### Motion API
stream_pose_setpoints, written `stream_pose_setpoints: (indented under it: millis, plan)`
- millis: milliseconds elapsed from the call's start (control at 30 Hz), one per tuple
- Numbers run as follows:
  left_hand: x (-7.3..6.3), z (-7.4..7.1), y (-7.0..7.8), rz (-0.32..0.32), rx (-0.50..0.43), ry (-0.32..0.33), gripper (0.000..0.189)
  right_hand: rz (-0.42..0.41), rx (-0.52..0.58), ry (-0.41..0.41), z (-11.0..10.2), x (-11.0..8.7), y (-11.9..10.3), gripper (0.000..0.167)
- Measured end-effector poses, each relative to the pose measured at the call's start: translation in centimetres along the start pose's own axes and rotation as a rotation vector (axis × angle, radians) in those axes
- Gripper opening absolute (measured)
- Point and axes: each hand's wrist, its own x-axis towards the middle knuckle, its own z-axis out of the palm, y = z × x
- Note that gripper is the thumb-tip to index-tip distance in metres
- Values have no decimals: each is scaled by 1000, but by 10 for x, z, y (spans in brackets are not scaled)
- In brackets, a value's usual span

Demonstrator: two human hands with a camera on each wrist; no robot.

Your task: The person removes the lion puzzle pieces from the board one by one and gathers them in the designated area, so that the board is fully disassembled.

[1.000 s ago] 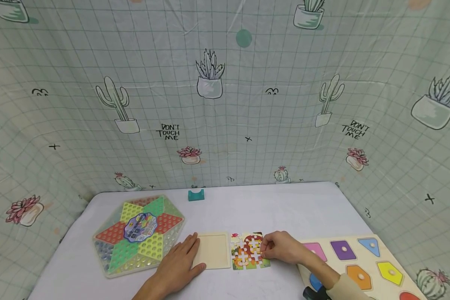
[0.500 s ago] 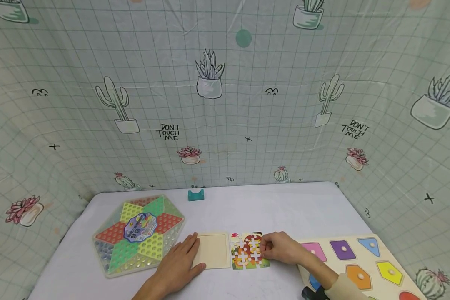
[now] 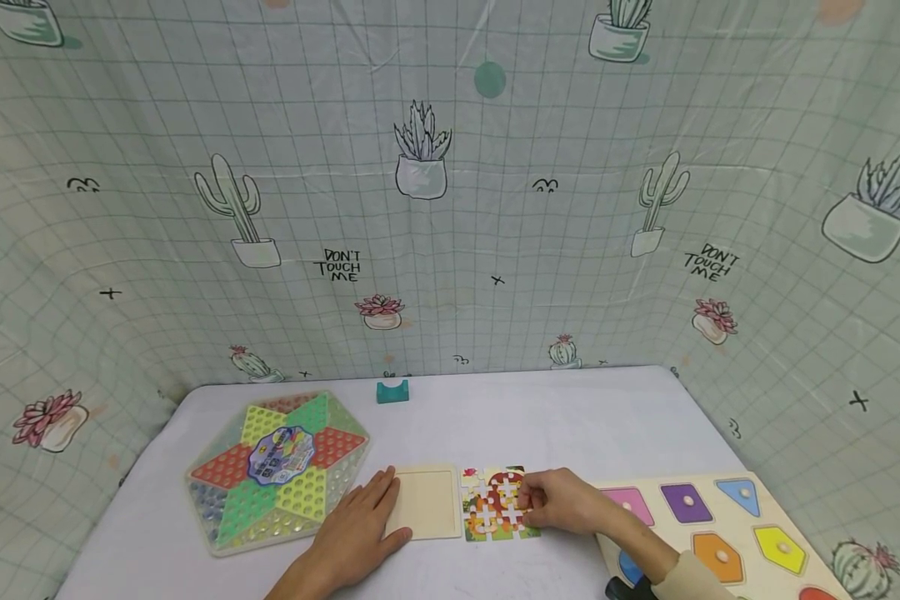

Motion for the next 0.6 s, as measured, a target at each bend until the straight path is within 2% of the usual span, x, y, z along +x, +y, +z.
stream_pose_setpoints:
  millis: [600]
  plan:
    - [3, 1, 0, -2, -11, -6, 78, 5, -12, 16, 1, 0, 1, 16]
